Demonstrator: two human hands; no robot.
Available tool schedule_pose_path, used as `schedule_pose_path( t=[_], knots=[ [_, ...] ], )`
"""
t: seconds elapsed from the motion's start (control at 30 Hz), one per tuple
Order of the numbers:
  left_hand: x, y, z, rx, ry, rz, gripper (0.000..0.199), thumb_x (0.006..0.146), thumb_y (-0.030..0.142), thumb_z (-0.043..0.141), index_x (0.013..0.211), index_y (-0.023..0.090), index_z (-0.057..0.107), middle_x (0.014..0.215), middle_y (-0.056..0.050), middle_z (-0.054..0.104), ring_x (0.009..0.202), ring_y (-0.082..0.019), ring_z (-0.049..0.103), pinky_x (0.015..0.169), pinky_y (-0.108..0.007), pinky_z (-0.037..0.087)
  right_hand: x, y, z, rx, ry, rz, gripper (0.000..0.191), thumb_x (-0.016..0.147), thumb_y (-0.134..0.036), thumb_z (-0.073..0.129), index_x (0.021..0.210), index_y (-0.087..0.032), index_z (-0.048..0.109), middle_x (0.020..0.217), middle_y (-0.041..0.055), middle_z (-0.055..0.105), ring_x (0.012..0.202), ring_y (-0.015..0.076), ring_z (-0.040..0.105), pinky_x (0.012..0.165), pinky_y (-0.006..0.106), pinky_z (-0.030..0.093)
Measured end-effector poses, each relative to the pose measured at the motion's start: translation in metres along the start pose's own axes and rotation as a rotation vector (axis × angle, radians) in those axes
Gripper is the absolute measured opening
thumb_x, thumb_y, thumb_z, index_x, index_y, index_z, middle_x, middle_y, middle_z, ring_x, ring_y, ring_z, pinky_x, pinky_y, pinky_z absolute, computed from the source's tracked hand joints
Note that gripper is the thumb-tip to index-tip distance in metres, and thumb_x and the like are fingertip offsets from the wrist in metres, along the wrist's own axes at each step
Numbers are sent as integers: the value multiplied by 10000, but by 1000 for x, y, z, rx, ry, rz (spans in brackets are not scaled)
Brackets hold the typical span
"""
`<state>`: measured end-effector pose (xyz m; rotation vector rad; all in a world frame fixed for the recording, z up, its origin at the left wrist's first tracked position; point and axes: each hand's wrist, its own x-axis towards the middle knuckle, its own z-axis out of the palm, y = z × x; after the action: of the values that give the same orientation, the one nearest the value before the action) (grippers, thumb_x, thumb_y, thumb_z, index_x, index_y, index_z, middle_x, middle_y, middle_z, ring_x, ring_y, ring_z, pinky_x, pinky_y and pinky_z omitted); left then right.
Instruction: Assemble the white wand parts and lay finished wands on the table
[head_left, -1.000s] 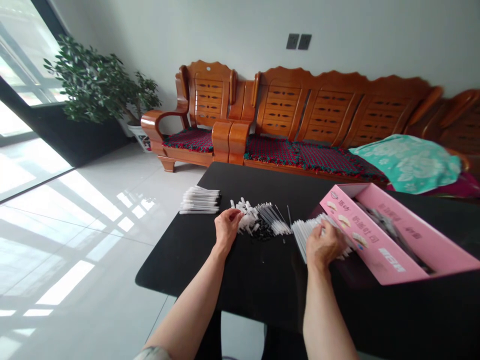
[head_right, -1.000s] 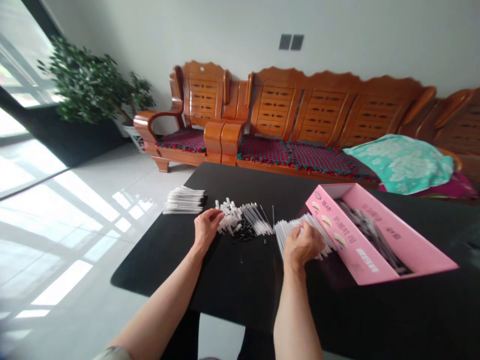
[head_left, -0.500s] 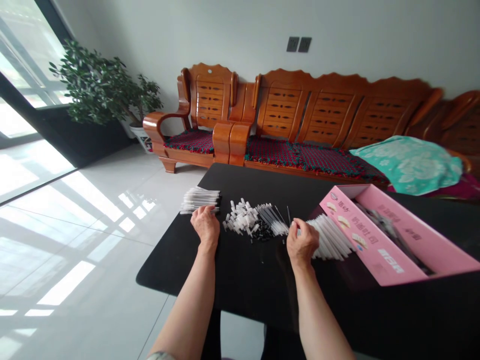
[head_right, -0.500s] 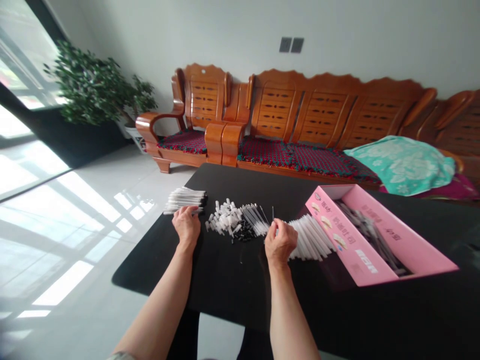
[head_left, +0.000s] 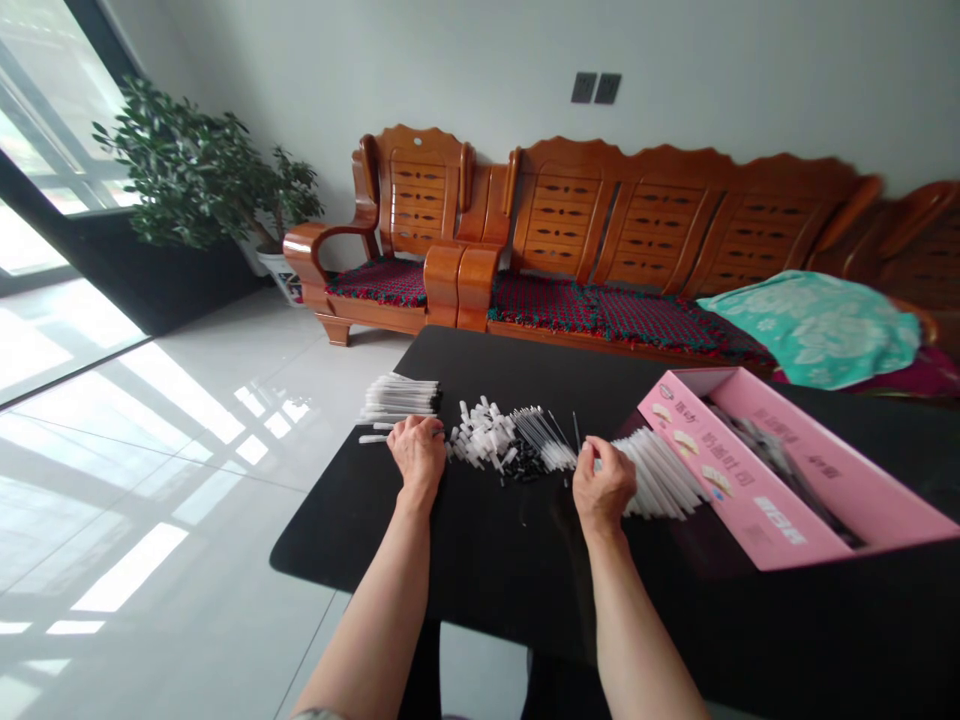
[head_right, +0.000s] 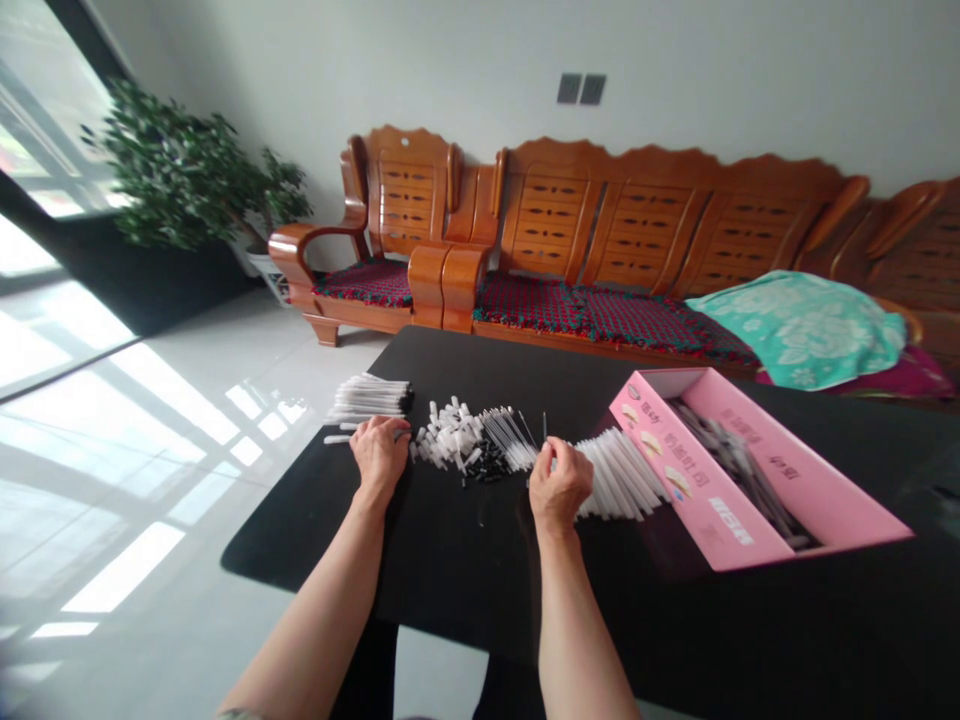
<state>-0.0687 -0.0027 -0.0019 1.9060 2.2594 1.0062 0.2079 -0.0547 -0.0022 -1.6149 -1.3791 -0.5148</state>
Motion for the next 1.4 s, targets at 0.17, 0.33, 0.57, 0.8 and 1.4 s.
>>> schedule_pose_path(
  t=[0.17,0.33,0.57,0.8,1.4],
  knots=[
    [-1,2,1,1,-23,34,132,789,202,650,844,260,755,986,-75,684,973,-299,544,897,-434,360,-1,0,0,1,-3,15,268,947,-289,456,904,-151,682,830,110,719,773,234,628,777,343,433],
    [1,4,1,-41,-3,82,123,836,211,618,845,261,730,995,-73,677,988,-294,543,898,-418,364,0,0,-1,30,-23,37,278,947,-303,451,909,-151,681,833,119,716,782,238,635,789,356,446],
    [-9,35,-9,-278,46,353,159,941,268,527,966,249,683,1000,-58,689,1026,-245,560,1033,-399,324,0,-20,-5,188,-100,-9,296,970,-341,451,914,-158,677,845,110,716,789,221,633,786,337,455],
    [-32,73,-9,-437,-86,699,214,976,253,480,980,248,693,958,-34,707,1038,-202,581,1141,-443,243,-5,-62,-3,360,-411,-147,334,1006,-341,392,879,-178,655,821,88,698,786,207,624,767,323,432],
    [-26,69,8,-1380,-417,-206,489,849,593,591,962,121,649,689,-26,645,450,-91,514,410,-209,393,-2,-59,-10,694,-519,193,256,926,-384,523,978,-195,687,733,20,696,697,183,654,685,282,495]
  ],
)
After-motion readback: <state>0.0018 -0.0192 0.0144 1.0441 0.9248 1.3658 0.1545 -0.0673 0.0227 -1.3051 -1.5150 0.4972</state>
